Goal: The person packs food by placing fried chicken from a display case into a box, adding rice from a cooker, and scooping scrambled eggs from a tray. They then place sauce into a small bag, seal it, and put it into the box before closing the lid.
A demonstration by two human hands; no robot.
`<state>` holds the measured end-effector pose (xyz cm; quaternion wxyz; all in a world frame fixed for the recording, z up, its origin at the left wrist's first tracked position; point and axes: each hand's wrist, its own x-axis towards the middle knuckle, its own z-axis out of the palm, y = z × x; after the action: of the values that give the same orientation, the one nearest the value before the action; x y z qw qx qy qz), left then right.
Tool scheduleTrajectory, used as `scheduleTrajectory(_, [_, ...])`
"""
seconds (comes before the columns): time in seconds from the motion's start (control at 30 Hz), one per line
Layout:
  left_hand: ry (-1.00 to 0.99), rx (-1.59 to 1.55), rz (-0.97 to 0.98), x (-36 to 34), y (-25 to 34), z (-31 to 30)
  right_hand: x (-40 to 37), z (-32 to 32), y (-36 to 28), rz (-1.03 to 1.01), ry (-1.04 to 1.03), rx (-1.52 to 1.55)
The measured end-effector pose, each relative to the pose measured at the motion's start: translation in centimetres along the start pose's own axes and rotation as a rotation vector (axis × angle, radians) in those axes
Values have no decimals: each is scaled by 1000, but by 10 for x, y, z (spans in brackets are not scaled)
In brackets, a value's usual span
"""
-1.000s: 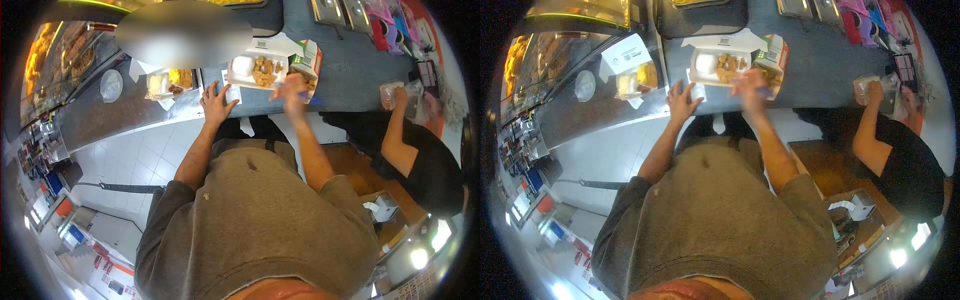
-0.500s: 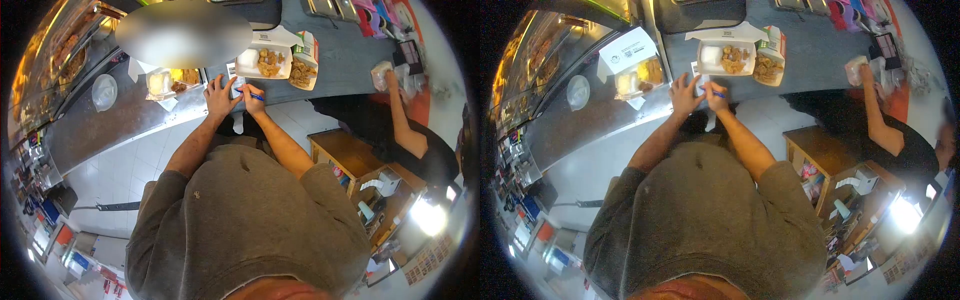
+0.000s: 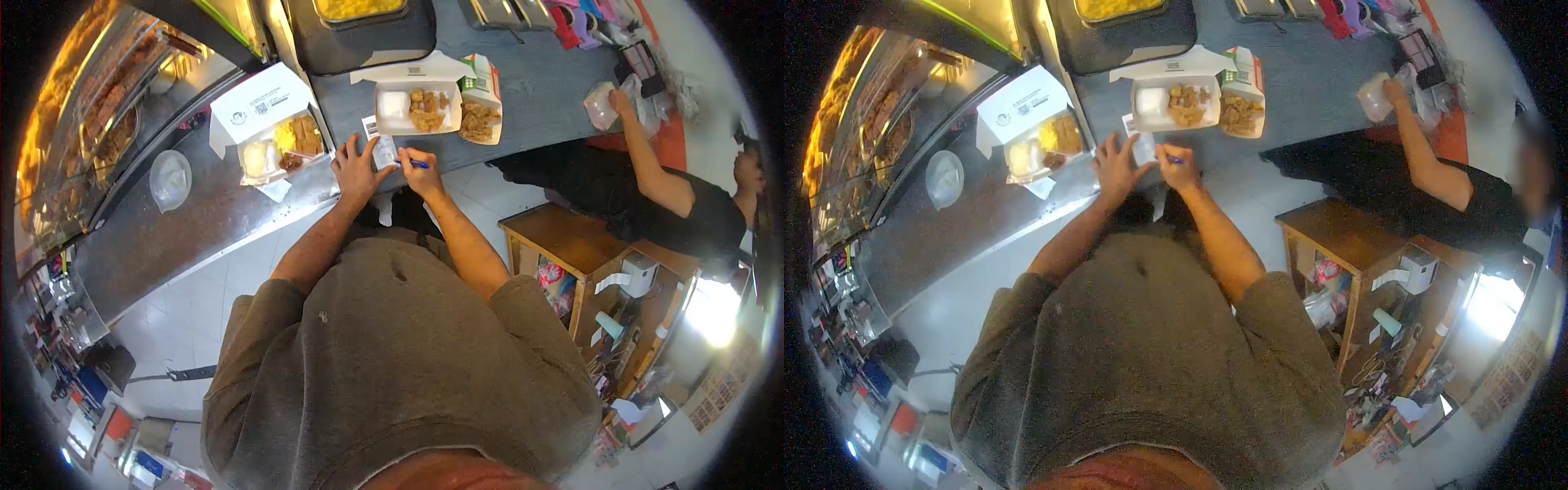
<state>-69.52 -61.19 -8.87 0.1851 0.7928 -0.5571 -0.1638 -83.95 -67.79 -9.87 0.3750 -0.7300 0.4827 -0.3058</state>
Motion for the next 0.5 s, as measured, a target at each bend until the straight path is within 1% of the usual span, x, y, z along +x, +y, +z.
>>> scheduleTrajectory(0.03, [5,0,11,1,0,0,3,-8,0,-70,-72,-140])
scheduleTrajectory(0.07, [1,-7,16,0,-1,1,2,-16,0,-70,-59,-142])
scheduleTrajectory(0.17, [21,-23,59,4,6,-5,6,-52,5,-34,439,-33])
scheduleTrajectory(0.2, [101,-101,31,4,7,-5,6,-69,11,-23,590,-14])
scheduleTrajectory(0.23, [180,-177,5,7,8,-7,10,-91,13,15,644,-82])
scheduleTrajectory(0.27, [305,-196,107,14,14,-14,17,-117,16,50,699,-146])
scheduleTrajectory(0.3, [317,-199,125,30,24,-24,25,-142,30,33,664,-136])
scheduleTrajectory(0.37, [204,-90,354,60,51,-51,46,-178,59,98,538,-427])
scheduleTrajectory(0.4, [184,47,378,72,75,-69,59,-191,78,92,551,-425])
scheduleTrajectory(0.43, [193,45,388,88,77,-59,72,-203,100,112,369,-572])
scheduleTrajectory(0.47, [93,341,415,108,70,-41,83,-215,116,132,183,-715])
scheduleTrajectory(0.5, [-12,639,433,120,62,-25,91,-221,123,129,194,-717])
